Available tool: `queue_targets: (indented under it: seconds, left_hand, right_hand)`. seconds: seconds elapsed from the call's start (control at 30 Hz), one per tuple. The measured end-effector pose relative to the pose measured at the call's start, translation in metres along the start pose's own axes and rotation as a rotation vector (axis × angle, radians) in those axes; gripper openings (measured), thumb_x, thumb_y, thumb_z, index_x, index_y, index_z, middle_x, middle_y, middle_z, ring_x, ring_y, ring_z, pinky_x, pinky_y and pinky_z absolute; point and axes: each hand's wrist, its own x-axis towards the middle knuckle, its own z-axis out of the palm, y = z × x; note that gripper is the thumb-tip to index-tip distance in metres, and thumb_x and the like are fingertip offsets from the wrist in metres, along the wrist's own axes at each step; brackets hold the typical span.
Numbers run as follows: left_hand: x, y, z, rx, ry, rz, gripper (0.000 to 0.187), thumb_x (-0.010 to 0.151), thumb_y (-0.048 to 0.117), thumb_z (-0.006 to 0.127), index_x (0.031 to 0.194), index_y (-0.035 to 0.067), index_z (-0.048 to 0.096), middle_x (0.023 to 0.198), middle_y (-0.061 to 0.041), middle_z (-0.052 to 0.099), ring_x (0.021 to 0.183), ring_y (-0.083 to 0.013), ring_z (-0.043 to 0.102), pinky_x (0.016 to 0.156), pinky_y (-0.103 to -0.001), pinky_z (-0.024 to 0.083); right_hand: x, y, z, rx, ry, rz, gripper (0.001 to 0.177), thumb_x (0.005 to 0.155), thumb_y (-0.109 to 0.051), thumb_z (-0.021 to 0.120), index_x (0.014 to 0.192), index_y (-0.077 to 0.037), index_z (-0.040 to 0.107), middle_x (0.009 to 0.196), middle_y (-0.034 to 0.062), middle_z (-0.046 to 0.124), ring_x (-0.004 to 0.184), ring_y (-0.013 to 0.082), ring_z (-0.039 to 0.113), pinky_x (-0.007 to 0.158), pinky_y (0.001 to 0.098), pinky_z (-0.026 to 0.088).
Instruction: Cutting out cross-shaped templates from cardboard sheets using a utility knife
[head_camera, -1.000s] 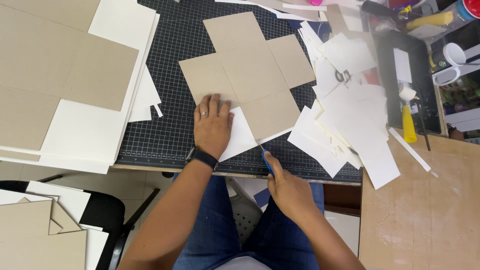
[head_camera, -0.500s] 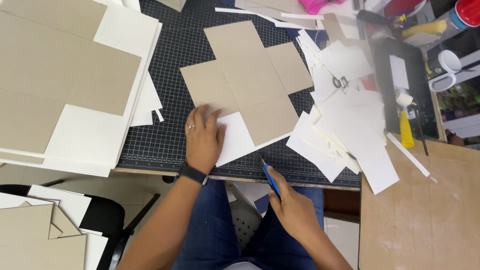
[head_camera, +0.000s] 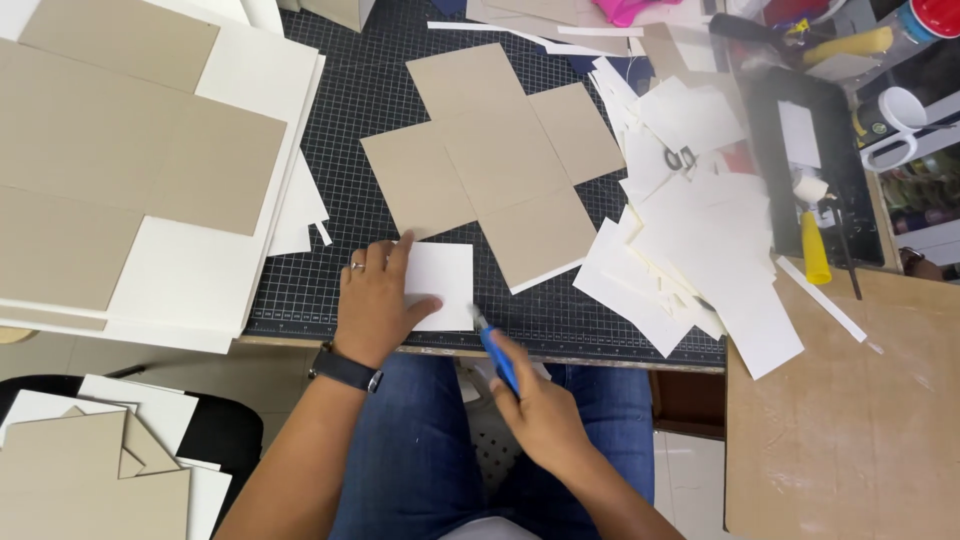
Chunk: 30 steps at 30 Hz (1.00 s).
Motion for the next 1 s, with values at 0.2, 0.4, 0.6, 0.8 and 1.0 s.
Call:
queue_targets:
  seconds: [0.2,0.4,0.6,0.8,1.0]
  left_hand:
    - [0.018,-0.010,-0.007,-0.089,-0.160,-0.031,0.125,0.055,0.068,0.092,0.157,0.018,0.039,0.141,-0.012,0.049,0.125,-0.0373,0.047,0.098,-0.052,0.042]
    - [0.022,-0.009,-0.023,-0.120,-0.334,-0.026,0.114,0.056,0.060,0.096,0.150,0.018,0.047,0.131,-0.012,0.057,0.120,-0.0362,0.053,0.101,-0.051,0.044]
    - [-0.004,0.006,-0.055,-0.644,-0.449,-0.002,0.011,0.092,0.024,0.073,0.088,0.014,0.072,0.086,0.000,0.068,0.073,-0.0168,0.063,0.066,-0.033,0.048]
    - [0.018,0.016,-0.075,-1.016,-0.714,-0.024,0.016,0.091,0.030,0.075,0.089,0.014,0.074,0.087,0.003,0.070,0.077,-0.0089,0.064,0.069,-0.025,0.050]
    - [0.123,-0.004,-0.039,-0.515,-0.424,-0.104,0.060,0.080,0.059,0.074,0.124,0.020,0.066,0.133,-0.010,0.063,0.120,-0.0291,0.059,0.103,-0.050,0.049]
  right_hand:
    - [0.016,0.014,0.018,0.799,0.200,0.194,0.048,0.089,-0.021,0.073,0.131,-0.015,0.051,0.083,0.0081,0.069,0.044,0.0182,0.062,0.049,0.0313,0.057]
    - [0.019,-0.007,0.048,1.027,0.228,0.266,0.028,0.090,-0.016,0.075,0.107,-0.010,0.054,0.087,0.0099,0.073,0.064,0.0243,0.078,0.053,0.0340,0.063]
    - [0.013,-0.025,0.045,1.122,0.323,0.332,0.031,0.088,-0.020,0.075,0.109,-0.008,0.055,0.096,0.0146,0.076,0.076,0.0280,0.083,0.057,0.0385,0.069]
    - [0.018,0.025,0.038,1.178,0.553,0.244,0.036,0.083,-0.007,0.080,0.108,-0.012,0.054,0.081,0.0111,0.070,0.061,0.0241,0.072,0.051,0.0355,0.059]
    - [0.019,0.074,-0.061,1.049,0.837,0.284,0.034,0.092,-0.009,0.075,0.113,-0.014,0.049,0.084,0.0081,0.065,0.057,0.0228,0.068,0.057,0.0330,0.054]
